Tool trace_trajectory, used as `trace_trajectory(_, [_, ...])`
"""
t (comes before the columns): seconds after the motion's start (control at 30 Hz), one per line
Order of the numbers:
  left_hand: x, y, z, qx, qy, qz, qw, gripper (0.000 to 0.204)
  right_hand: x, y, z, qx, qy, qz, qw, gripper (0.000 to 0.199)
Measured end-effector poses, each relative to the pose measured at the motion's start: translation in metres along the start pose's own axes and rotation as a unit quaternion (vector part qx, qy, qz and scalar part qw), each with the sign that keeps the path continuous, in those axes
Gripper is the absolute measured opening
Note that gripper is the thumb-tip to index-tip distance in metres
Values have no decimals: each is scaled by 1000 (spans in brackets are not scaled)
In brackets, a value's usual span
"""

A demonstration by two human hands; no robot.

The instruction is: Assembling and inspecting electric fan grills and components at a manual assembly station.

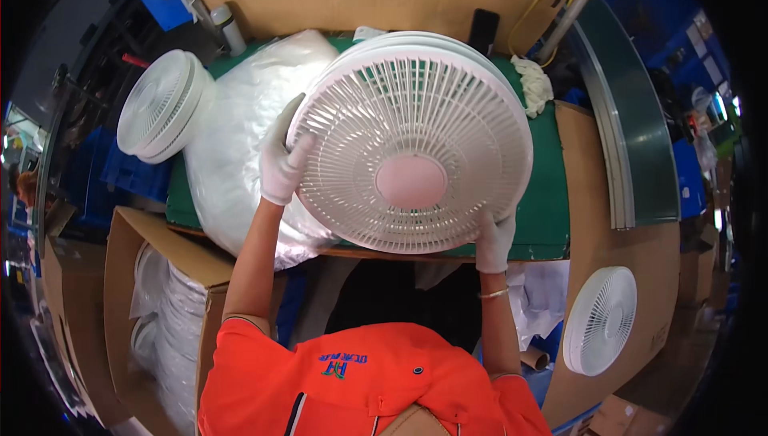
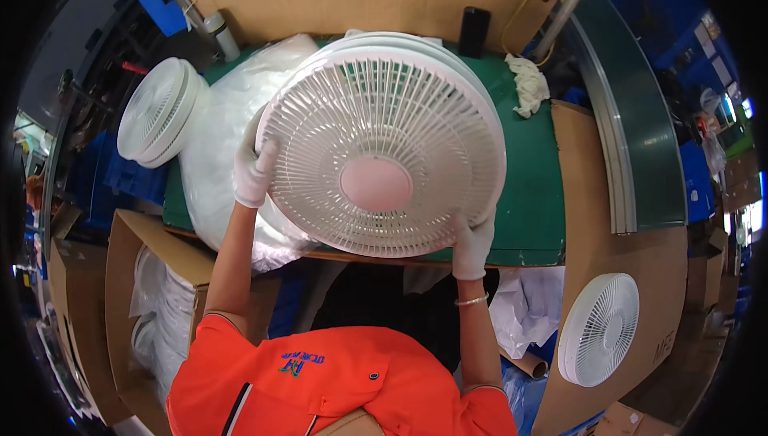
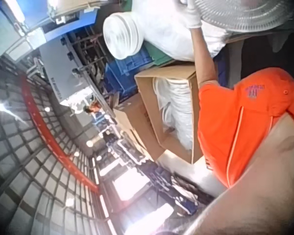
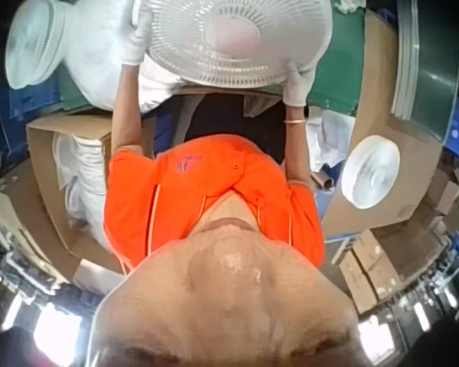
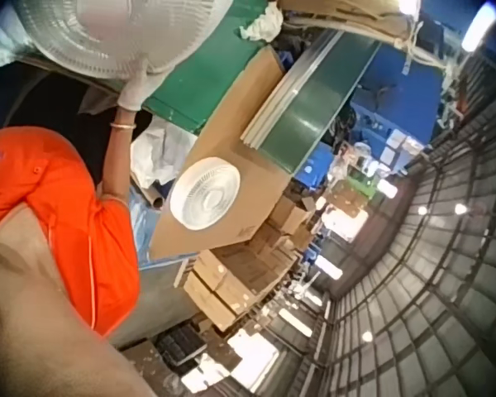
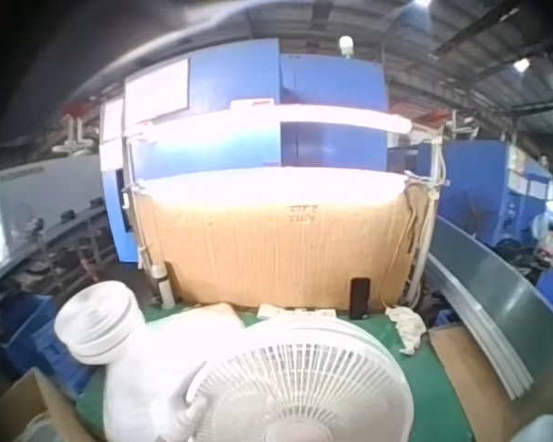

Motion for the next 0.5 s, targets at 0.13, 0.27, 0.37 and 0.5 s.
trace_trajectory(0.13, [-13, -4, -33, 52, -12, -26, 998, 86, 41, 9, 15, -43, 51, 66, 996, 66])
trace_trajectory(0.27, [-23, -4, -53, 99, 4, -37, 994, 103, 19, 19, 40, -51, 118, 78, 989, 82])
trace_trajectory(0.37, [-22, -7, -61, 133, -29, -33, 990, 109, 9, 26, 44, -28, 110, 39, 993, 104])
trace_trajectory(0.5, [-17, -14, -64, 143, -29, -34, 989, 112, 0, 27, 45, -10, 82, 15, 997, 109])
Point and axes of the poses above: each hand's wrist, its own y-axis away from the middle knuckle, its own z-axis out of the back of the hand, x = y × z, the point moved 7 cm from there along -y, towards the middle knuckle, and after that the axes turned 11 degrees about z, right-handed, at the moved point
